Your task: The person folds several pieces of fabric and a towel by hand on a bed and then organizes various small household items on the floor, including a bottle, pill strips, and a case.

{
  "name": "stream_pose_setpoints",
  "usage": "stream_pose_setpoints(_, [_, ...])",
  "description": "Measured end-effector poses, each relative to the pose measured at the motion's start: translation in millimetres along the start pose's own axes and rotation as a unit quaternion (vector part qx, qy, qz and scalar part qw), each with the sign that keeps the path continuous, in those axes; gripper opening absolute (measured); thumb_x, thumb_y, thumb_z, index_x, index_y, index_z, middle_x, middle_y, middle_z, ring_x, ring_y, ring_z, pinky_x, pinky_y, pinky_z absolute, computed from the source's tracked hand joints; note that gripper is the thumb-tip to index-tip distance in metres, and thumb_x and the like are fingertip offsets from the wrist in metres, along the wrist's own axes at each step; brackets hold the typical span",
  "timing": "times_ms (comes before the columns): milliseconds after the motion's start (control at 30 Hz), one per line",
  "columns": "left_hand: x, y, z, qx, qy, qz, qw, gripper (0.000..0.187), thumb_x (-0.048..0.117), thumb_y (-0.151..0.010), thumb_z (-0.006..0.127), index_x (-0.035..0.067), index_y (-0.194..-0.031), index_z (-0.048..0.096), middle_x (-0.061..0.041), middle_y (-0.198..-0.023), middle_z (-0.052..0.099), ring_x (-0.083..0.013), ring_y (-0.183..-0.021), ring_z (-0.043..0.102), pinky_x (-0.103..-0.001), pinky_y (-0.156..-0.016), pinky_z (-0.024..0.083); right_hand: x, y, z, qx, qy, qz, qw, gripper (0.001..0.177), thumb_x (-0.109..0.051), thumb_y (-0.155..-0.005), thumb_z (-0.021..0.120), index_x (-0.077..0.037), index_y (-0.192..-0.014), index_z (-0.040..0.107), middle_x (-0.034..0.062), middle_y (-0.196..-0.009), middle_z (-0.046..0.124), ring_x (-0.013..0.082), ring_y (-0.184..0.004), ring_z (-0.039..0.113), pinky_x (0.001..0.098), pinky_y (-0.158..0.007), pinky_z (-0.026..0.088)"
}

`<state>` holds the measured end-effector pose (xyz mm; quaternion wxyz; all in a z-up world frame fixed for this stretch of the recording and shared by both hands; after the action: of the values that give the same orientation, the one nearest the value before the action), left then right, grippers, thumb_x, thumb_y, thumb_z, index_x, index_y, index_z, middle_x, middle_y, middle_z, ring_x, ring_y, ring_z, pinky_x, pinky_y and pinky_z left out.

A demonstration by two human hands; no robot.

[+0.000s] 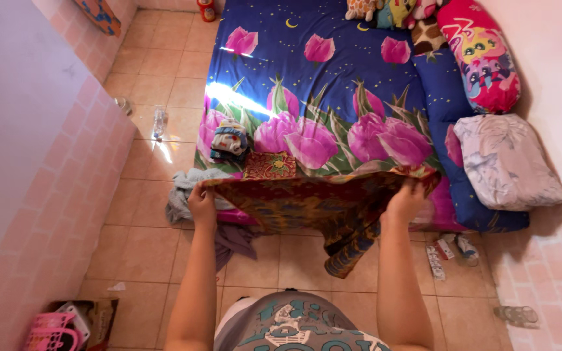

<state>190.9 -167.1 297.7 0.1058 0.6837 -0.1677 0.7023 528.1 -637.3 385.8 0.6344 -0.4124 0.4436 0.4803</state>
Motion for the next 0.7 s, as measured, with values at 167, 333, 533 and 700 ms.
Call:
stream_pose_setpoints(167, [11.3, 8.0, 31.2, 0.014, 0.008, 0.041, 0.999, 0.030, 0.026, -0.114, 0.059, -0.003, -0.104, 0.062, -0.005, -0.094, 0.060, -0.0110, -0.087, 0.051, -0.028, -0.079, 0.045, 47.1, -15.4, 16.5, -0.131, 0.084, 0.104, 0.982, 0.025, -0.013, -0.098, 0.061, -0.004, -0.120, 0.068, 0.0023, -0.114, 0.070, 0.0162, -0.103, 0.063, 0.0325, -0.091, 0.048])
stream_pose_setpoints(333, [10.8, -2.9, 39.6, 0.083, 0.259, -0.037, 0.962, 0.021, 0.024, -0.109, 0.053, 0.005, -0.114, 0.062, -0.001, -0.104, 0.068, -0.0107, -0.089, 0.062, -0.027, -0.079, 0.052, 92.8, -23.5, 43.0, -0.167, 0.086, 0.244, 0.951, 0.022, -0.020, -0.103, 0.059, -0.002, -0.113, 0.067, 0.0044, -0.111, 0.068, 0.0176, -0.103, 0.061, 0.0374, -0.091, 0.051])
stream_pose_setpoints(533, [7.7, -22.6, 74.0, 0.041, 0.299, -0.109, 0.947, 0.022, 0.022, -0.108, 0.049, 0.006, -0.115, 0.061, -0.002, -0.105, 0.071, -0.0124, -0.090, 0.066, -0.028, -0.079, 0.055, 153.5, -41.9, 103.8, -0.182, -0.025, 0.233, 0.955, 0.020, -0.015, -0.100, 0.060, -0.003, -0.116, 0.063, 0.0110, -0.111, 0.067, 0.0236, -0.100, 0.061, 0.0380, -0.085, 0.053])
stream_pose_setpoints(700, [-5.8, -60.9, 78.6, 0.063, 0.314, -0.120, 0.940, 0.021, 0.024, -0.111, 0.049, 0.006, -0.115, 0.059, -0.003, -0.102, 0.069, -0.0142, -0.085, 0.065, -0.031, -0.074, 0.056, 149.9, -44.9, 147.3, -0.219, 0.084, 0.115, 0.965, 0.053, 0.008, -0.082, 0.070, -0.006, -0.124, 0.041, 0.0100, -0.117, 0.054, 0.0203, -0.104, 0.057, 0.0352, -0.089, 0.050])
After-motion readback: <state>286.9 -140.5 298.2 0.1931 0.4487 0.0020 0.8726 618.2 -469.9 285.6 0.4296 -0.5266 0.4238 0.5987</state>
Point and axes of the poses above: each hand's wrist, its own y-axis away from the middle knuckle, its own z-axis out of the palm, x = y × z, the point moved 9 cm from there along -y, towards the middle knuckle
